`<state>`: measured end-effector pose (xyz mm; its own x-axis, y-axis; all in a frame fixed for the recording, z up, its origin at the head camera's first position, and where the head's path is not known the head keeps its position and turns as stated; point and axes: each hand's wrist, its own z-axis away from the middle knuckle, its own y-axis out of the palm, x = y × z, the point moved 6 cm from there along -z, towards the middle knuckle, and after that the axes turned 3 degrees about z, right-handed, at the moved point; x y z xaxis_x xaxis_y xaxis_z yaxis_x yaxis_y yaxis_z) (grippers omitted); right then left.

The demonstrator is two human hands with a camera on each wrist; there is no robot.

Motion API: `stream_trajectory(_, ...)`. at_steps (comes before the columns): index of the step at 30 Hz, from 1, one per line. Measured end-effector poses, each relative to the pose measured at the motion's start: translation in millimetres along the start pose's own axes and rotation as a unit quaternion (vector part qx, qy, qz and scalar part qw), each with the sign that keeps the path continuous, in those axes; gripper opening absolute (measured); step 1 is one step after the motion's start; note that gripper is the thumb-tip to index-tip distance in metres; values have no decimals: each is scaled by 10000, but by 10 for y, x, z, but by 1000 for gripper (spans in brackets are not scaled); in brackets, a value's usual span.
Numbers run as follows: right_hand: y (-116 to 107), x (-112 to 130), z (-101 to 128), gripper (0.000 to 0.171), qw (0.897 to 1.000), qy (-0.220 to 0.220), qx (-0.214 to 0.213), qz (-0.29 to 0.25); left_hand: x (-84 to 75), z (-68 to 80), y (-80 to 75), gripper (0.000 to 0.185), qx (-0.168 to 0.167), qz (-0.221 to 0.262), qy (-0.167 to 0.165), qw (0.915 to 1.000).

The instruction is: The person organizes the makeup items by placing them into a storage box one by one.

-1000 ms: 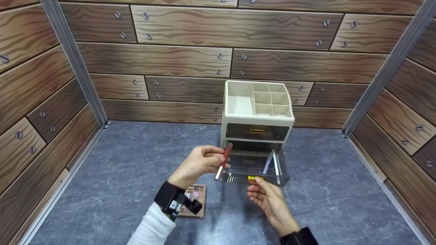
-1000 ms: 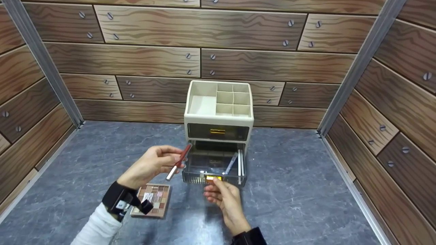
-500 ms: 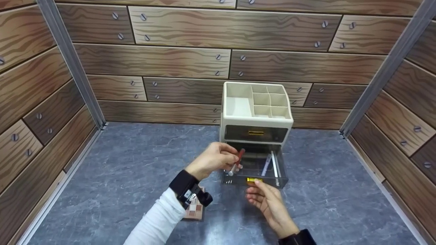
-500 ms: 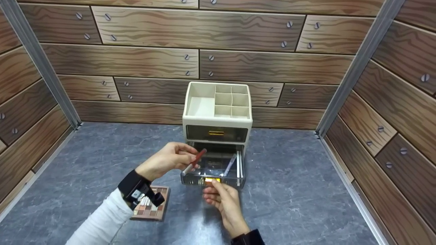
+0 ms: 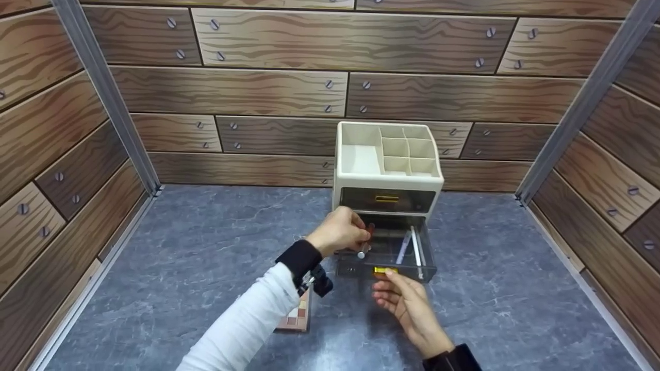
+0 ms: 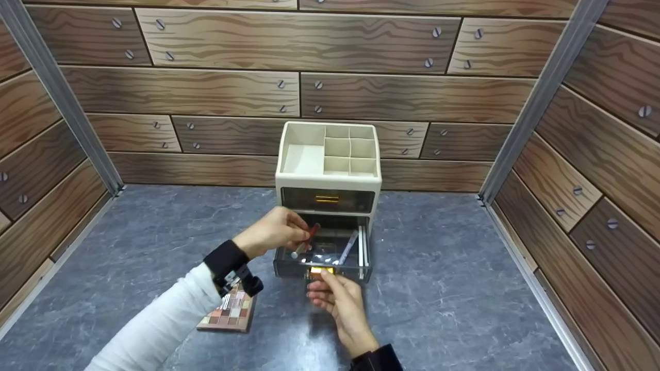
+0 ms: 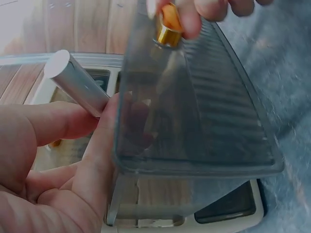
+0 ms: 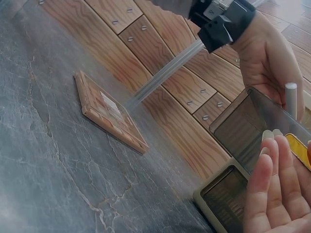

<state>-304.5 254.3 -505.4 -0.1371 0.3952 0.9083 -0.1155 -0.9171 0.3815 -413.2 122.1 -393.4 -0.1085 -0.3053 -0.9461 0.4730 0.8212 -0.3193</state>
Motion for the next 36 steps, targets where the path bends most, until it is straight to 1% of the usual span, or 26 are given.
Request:
stream_trajectory(3, 2, 5, 0, 24, 10000, -10, 4, 7, -42, -32, 28, 6, -194, -552, 92, 9982)
stream_trajectory(6, 13, 4, -2, 24, 10000, -18, 34, 50, -66, -52, 57, 3, -328, -1159, 184, 9925)
stream_trajectory(9, 8, 22, -5, 24, 10000, -22, 39, 61, -106, -81, 97, 12, -434, -1761, 314, 9829)
stream_trajectory(11, 4, 20, -5, 23, 10000, 21, 32, 48, -119, -98, 120, 21, -496, -2198, 385, 9735)
stream_trajectory(14, 2, 10, -1, 24, 10000, 64, 40, 2, -121, -119, 159, 29, -494, -2517, 396, 9657)
stream_trajectory(16, 1, 3, 4, 25, 10000, 68, 65, -19, -117, -134, 193, 30, -433, -2635, 377, 9630)
stream_trajectory(20, 6, 7, 4, 26, 9999, 29, 155, -46, -111, -163, 257, 29, -344, -2720, 327, 9611)
stream_trajectory(27, 18, 6, -5, 26, 9998, -7, 183, -88, -61, -220, 329, 32, -377, -2934, 272, 9549)
stream_trajectory(33, 11, -1, 0, 26, 9998, -48, 179, -85, -13, -259, 393, 26, -339, -3116, 232, 9493)
stream_trajectory(36, 8, -1, 2, 25, 9998, -65, 194, -70, -5, -273, 414, 26, -384, -3094, 241, 9499)
